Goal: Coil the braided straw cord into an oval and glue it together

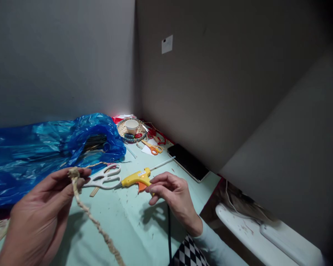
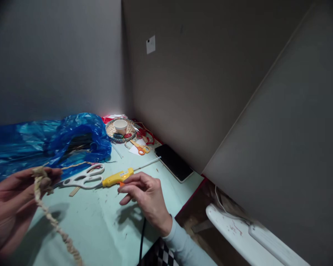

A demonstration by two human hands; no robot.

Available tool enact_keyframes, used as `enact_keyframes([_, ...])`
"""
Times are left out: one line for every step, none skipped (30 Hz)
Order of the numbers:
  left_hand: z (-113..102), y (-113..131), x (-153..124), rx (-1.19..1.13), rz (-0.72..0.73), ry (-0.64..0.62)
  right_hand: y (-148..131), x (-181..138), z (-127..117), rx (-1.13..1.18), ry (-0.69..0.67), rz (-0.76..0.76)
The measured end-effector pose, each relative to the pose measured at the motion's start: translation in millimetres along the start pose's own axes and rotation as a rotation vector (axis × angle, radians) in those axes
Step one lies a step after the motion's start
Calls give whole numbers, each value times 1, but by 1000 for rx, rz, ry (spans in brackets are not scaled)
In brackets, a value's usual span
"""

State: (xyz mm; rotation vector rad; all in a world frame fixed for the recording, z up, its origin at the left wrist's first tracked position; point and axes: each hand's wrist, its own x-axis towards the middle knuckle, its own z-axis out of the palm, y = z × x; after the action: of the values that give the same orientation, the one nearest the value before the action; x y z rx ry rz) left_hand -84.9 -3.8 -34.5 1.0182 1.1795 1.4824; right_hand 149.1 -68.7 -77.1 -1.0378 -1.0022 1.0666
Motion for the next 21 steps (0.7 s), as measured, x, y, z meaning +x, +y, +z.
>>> enact_keyframes([4,1,-4,-6,-30,-11,1,-1,1,-12,6,-21])
enact_keyframes([8,1,-8,-11,-64,-26,3,-3,2,-26,14,-45])
enact_keyframes([11,1,-11,-14,-99,-40,4,-4,2,-41,22,-69])
enact_keyframes([15,0,-14,-14,-129,-55,6,-7,2,-59,31,-94])
enact_keyframes([17,-1,-16,-12,-154,-68,7,-9,2,-79,41,-118])
enact_keyframes([20,-2,-18,-10,-174,-78,8,-11,3,-102,49,-142])
enact_keyframes([22,-4,-20,-8,-189,-86,9,-13,3,-127,54,-166])
enact_keyframes([23,-5,-21,-8,-199,-91,10,-14,3,-152,58,-187])
enact_keyframes([24,-6,-22,-7,-209,-93,10,-15,3,-178,60,-205])
enact_keyframes([24,-7,-22,-6,-217,-95,9,-15,2,-202,63,-220])
enact_keyframes([24,-8,-22,-3,-224,-96,9,-14,1,-227,65,-232])
enact_keyframes([23,-9,-22,-1,-225,-96,9,-13,0,-252,69,-242])
enact_keyframes([23,-10,-21,1,-222,-94,8,-11,-2,-277,73,-250])
enact_keyframes([22,-10,-20,2,-215,-89,8,-10,-5,-303,72,-255])
enact_keyframes([21,-11,-19,2,-205,-84,8,-8,-8,-331,68,-258])
enact_keyframes([20,-13,-17,1,-195,-77,8,-6,-12,-359,60,-258])
enact_keyframes([19,-14,-15,0,-184,-69,8,-5,-17,-387,44,-255])
enact_keyframes([17,-15,-13,-1,-172,-63,8,-5,-21,-413,24,-251])
enact_keyframes([15,-17,-10,0,-161,-59,8,-5,-26,-439,0,-246])
enact_keyframes([13,-18,-8,0,-147,-57,7,-5,-30,-462,-28,-242])
enact_keyframes([11,-18,-6,-1,-132,-58,6,-6,-33,-485,-59,-239])
